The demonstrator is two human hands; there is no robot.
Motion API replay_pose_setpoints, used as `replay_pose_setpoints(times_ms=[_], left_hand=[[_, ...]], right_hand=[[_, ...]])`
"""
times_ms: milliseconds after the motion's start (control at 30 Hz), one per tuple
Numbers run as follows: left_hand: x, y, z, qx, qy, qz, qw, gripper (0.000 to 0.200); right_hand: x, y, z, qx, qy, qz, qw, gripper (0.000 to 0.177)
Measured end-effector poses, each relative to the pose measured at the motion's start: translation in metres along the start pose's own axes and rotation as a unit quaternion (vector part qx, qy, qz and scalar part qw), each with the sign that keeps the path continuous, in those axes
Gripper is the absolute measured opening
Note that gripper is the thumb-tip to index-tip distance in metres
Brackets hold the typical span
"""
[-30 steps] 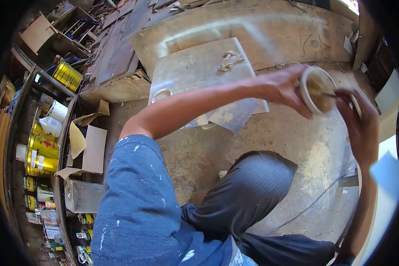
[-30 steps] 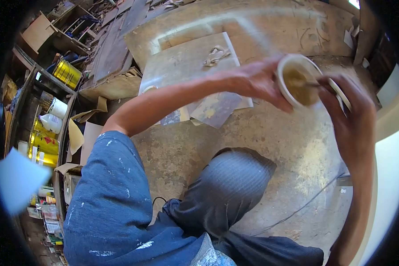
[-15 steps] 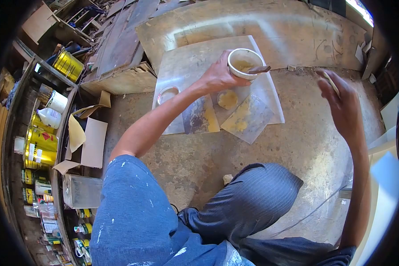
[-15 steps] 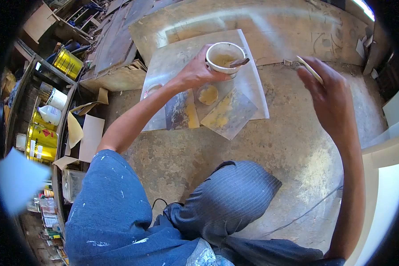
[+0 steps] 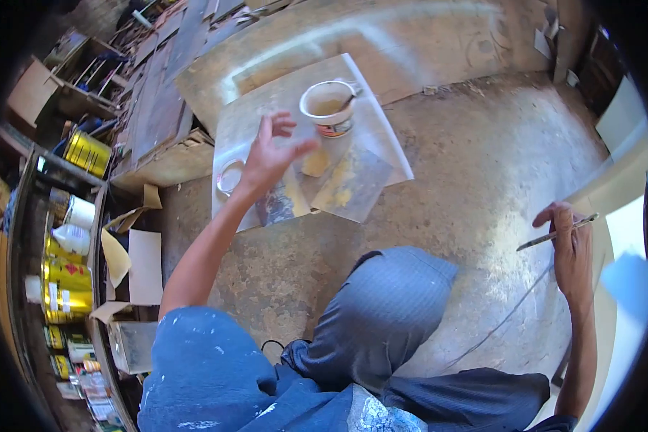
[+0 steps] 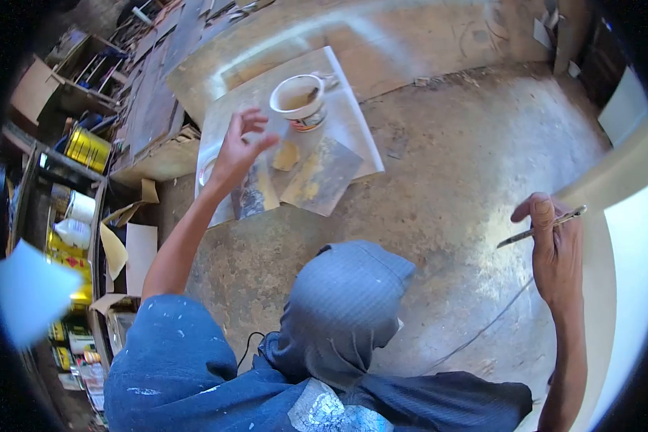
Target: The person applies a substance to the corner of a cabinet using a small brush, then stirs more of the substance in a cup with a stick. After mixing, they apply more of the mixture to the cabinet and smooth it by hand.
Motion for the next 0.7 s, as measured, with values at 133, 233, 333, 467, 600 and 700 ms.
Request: replay_pose_setpoints(times_ms=[133, 233, 333, 467, 600, 700], left_hand=[[-0.014, 0.004, 0.044, 0.047, 0.06, -0.167, 0.983, 0.098], [-0.002, 0.02, 0.041, 0.012, 0.073, -0.169, 0.983, 0.079], [-0.003, 0.024, 0.042, 0.027, 0.031, -0.135, 0.99, 0.066], [-0.006, 0.015, 0.037, -0.013, 0.052, -0.089, 0.995, 0.061], [-0.059, -0.004, 0.046, 0.001, 0.036, -0.034, 0.999, 0.062], [-0.113, -0.003, 0.057, 0.056, 0.038, 0.069, 0.995, 0.062]], right_hand=[[-0.033, -0.017, 0.032, 0.048, 0.083, -0.057, 0.994, 0.063], [-0.039, -0.018, 0.05, 0.066, 0.079, -0.083, 0.991, 0.048], [-0.042, -0.027, 0.069, 0.074, 0.072, -0.09, 0.991, 0.037], [-0.062, -0.042, 0.085, 0.062, 0.064, -0.078, 0.993, 0.055], [-0.081, -0.058, 0.094, 0.092, 0.087, -0.109, 0.986, 0.059], [-0.078, -0.077, 0.089, 0.104, 0.082, -0.128, 0.983, 0.062]])
Point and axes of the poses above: each hand's wrist, its own z-axis away from the middle knuckle, its own y-axis out of the palm, x = y × z, the point moved 6 cm from there along -z, towards the middle knuckle, and after that the axes turned 15 degrees about -z, right-handed, at the moved point
